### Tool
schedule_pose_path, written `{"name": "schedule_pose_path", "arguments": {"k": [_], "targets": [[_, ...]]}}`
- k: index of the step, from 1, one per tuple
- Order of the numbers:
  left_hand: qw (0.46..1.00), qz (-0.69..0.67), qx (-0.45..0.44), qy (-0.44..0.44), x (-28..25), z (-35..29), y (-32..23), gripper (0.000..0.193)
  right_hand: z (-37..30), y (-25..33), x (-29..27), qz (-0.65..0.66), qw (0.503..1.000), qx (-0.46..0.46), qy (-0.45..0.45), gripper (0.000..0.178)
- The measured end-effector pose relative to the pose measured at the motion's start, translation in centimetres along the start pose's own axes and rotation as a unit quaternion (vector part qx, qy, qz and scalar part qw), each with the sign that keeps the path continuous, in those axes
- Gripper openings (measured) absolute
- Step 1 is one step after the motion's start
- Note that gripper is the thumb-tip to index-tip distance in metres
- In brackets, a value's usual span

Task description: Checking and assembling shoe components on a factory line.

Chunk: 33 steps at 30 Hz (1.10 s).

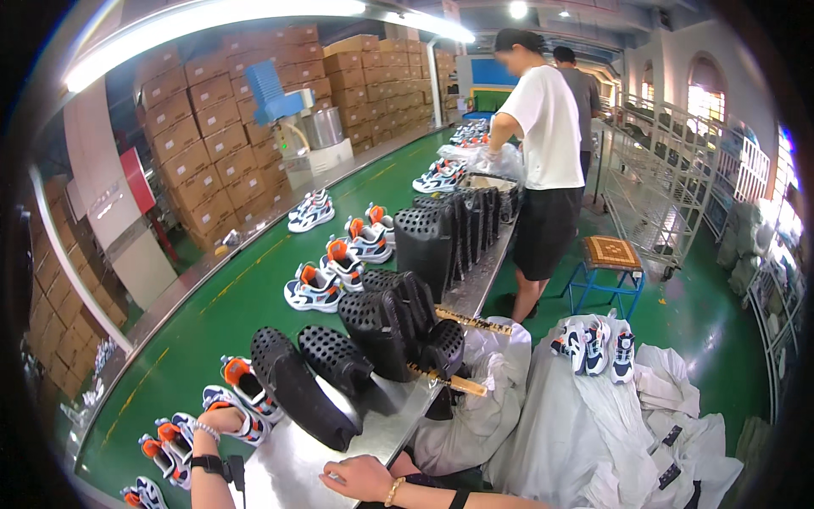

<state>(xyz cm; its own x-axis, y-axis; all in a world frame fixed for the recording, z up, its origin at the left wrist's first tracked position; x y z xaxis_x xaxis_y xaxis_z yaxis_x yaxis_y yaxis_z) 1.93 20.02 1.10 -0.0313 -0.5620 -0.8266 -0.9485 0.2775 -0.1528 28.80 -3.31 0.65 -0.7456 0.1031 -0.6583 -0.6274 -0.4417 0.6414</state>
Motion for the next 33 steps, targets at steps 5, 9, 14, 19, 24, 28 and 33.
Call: {"name": "schedule_pose_path", "arguments": {"k": [5,9,14,19,24,28,33], "targets": [[0.987,0.029,0.069,-0.145,1.3,2.2,0.8,0.023,-0.2,0.0,0.0,0.045,0.999,0.000,0.001,0.021],[0.951,0.075,0.116,-0.276,2.1,1.2,2.0,0.019,0.5,2.5,-3.5,0.154,0.988,-0.034,0.002,0.019],[0.823,0.017,-0.128,-0.553,-1.2,-6.1,-3.5,0.015,5.2,4.4,-19.3,0.071,0.978,-0.066,-0.187,0.013],[0.791,-0.075,-0.058,-0.605,-1.1,-7.4,-4.2,0.028,11.5,-0.7,-27.4,-0.258,0.926,0.004,-0.276,0.029],[0.762,-0.189,0.010,-0.619,1.3,-11.1,-5.8,0.029,13.5,-6.1,-25.5,-0.381,0.920,0.080,-0.049,0.047],[0.678,-0.344,-0.017,-0.650,5.9,-12.2,-4.5,0.028,13.9,-4.2,-26.2,-0.354,0.925,0.135,0.022,0.056],[0.671,-0.439,0.030,-0.597,9.2,-11.1,-3.0,0.038,14.7,-4.9,-27.0,-0.382,0.918,0.101,0.024,0.059]]}}
Point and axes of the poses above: each hand's wrist, its own z-axis towards the middle knuckle, its own x-axis out of the palm, y = z × x, the point moved 5 cm from there along z, towards the middle knuckle, and after that the axes turned 7 degrees about -z, right-handed, at the moved point
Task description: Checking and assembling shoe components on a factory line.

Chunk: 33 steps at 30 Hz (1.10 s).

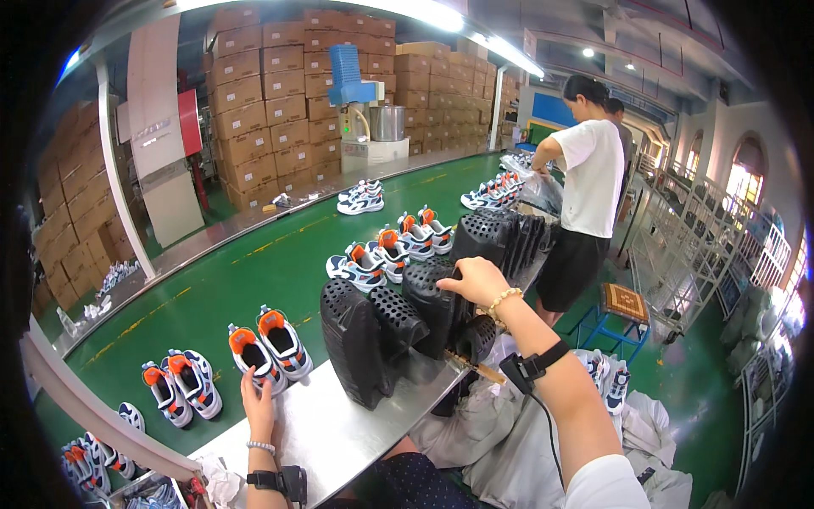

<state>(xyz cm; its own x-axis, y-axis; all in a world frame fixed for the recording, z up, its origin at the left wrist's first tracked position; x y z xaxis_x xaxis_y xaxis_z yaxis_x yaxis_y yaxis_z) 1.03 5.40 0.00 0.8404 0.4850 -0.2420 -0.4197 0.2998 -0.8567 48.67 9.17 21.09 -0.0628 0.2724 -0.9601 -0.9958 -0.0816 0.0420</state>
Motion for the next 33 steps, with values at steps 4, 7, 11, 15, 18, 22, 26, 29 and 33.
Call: {"name": "schedule_pose_path", "arguments": {"k": [4,7,11,15,18,22,26,29,33], "targets": [[0.999,0.017,0.022,-0.020,-1.3,-0.3,0.1,0.047,-1.0,3.1,-5.1,0.027,0.981,0.029,-0.191,0.054],[0.998,0.000,-0.044,-0.046,-1.8,0.2,-0.3,0.043,-2.4,11.2,-9.3,0.180,0.965,-0.027,-0.189,0.049],[0.995,-0.035,-0.043,-0.077,-1.9,0.2,-2.1,0.059,-5.1,25.8,-7.7,0.155,0.961,-0.193,-0.125,0.043],[0.996,-0.040,-0.050,-0.059,-2.0,0.6,-1.0,0.069,-1.1,35.1,1.4,0.054,0.968,-0.244,0.000,0.044],[0.994,-0.065,-0.086,-0.037,-2.1,0.7,0.6,0.072,2.9,38.5,6.9,0.083,0.971,-0.176,0.141,0.043],[0.996,-0.016,-0.060,-0.060,-2.9,0.4,0.4,0.070,4.9,41.2,13.6,0.071,0.985,-0.132,0.081,0.042],[0.993,-0.021,-0.111,-0.037,-2.9,0.1,-0.8,0.063,3.9,43.8,16.8,0.064,0.990,-0.124,0.007,0.018],[0.991,-0.021,-0.132,-0.031,-2.7,0.2,-1.3,0.055,4.2,44.3,18.1,0.052,0.994,-0.093,-0.009,0.019],[0.996,-0.017,-0.081,-0.044,-3.4,0.4,-0.6,0.047,5.0,44.3,19.0,0.086,0.978,-0.131,0.135,0.026]]}}
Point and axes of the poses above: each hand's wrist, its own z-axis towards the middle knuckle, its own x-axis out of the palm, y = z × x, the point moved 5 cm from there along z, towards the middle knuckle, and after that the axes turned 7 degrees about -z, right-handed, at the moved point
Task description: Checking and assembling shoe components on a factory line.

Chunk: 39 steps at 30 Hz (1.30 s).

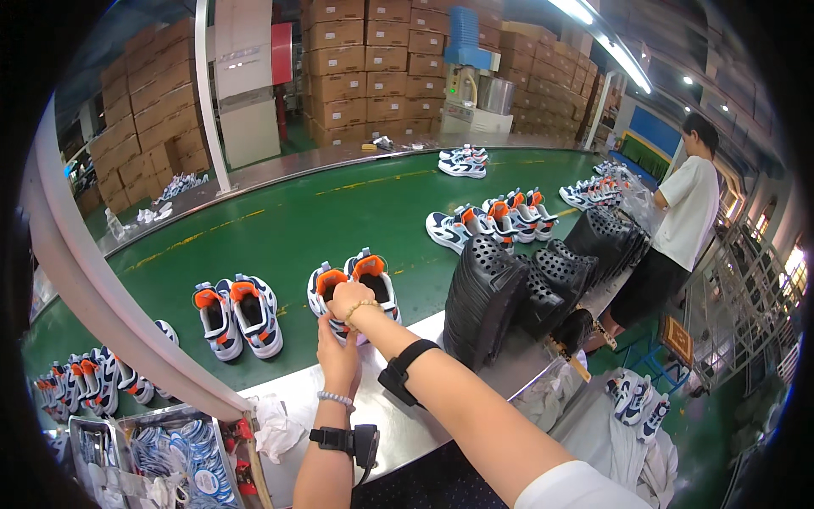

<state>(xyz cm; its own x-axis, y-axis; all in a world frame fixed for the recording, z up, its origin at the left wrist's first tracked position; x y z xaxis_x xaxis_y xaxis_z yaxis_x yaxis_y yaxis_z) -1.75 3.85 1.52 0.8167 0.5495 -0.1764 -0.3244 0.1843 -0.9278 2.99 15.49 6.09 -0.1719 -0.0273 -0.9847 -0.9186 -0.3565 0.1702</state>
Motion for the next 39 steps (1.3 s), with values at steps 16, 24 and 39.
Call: {"name": "schedule_pose_path", "arguments": {"k": [16,24,39], "targets": [[1.000,0.015,-0.002,0.016,0.4,0.4,1.8,0.035,-2.7,0.5,-0.7,0.038,0.990,-0.088,-0.101,0.026],[0.960,0.159,0.230,-0.017,2.1,-0.9,-4.2,0.052,-22.9,-6.5,-14.7,0.080,0.884,-0.399,-0.230,0.024],[0.783,0.407,-0.170,0.438,12.3,8.7,-2.8,0.104,-22.2,-37.5,-24.8,0.109,0.911,0.038,-0.395,0.031]]}}
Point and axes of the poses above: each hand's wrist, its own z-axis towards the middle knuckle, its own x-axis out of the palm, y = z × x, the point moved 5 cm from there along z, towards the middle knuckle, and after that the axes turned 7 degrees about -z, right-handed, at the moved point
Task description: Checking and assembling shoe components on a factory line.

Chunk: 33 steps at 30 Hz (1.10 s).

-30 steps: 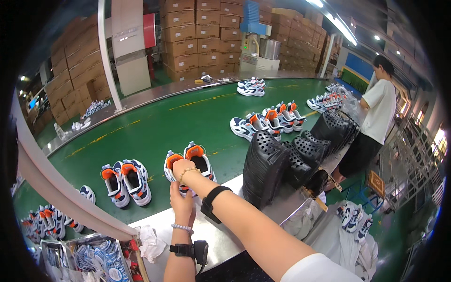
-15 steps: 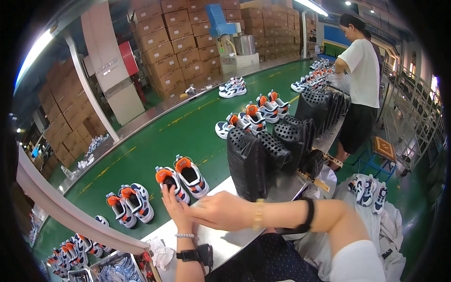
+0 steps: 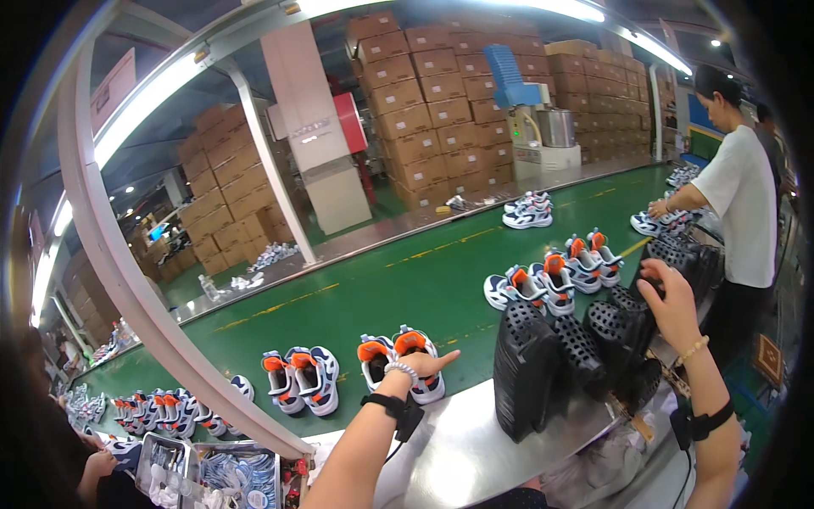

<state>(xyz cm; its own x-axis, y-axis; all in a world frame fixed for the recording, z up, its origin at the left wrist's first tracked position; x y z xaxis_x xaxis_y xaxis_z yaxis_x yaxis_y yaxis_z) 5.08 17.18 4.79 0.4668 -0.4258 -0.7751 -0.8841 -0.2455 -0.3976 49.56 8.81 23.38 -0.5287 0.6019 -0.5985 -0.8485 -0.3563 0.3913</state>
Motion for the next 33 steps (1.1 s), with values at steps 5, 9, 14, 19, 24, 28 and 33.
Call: {"name": "schedule_pose_path", "arguments": {"k": [5,9,14,19,24,28,33], "targets": [[0.998,-0.070,0.001,-0.005,0.1,2.0,-0.6,0.108,-1.4,-6.3,0.8,-0.047,0.996,0.046,0.058,0.034],[0.999,-0.002,-0.006,-0.046,1.4,1.4,-0.4,0.108,-1.0,-9.0,3.2,-0.044,0.991,0.021,0.122,0.031],[0.997,0.051,0.043,0.027,1.5,-2.7,-0.7,0.100,-1.1,-10.9,3.3,0.003,0.994,0.032,0.108,0.041],[0.988,0.110,0.102,0.041,1.7,-5.1,0.9,0.076,-2.2,-12.0,3.4,-0.011,0.980,0.098,0.173,0.050],[0.988,0.107,0.113,-0.001,2.7,-4.9,1.6,0.057,-2.6,-12.5,3.7,-0.013,0.986,0.076,0.147,0.052],[0.976,0.060,0.088,-0.192,2.4,-5.4,1.3,0.041,-2.0,-9.4,0.2,-0.042,0.997,0.061,0.034,0.052],[0.808,-0.145,0.235,-0.521,4.2,-9.0,4.0,0.037,0.6,4.0,-1.0,0.150,0.989,0.012,-0.009,0.041]]}}
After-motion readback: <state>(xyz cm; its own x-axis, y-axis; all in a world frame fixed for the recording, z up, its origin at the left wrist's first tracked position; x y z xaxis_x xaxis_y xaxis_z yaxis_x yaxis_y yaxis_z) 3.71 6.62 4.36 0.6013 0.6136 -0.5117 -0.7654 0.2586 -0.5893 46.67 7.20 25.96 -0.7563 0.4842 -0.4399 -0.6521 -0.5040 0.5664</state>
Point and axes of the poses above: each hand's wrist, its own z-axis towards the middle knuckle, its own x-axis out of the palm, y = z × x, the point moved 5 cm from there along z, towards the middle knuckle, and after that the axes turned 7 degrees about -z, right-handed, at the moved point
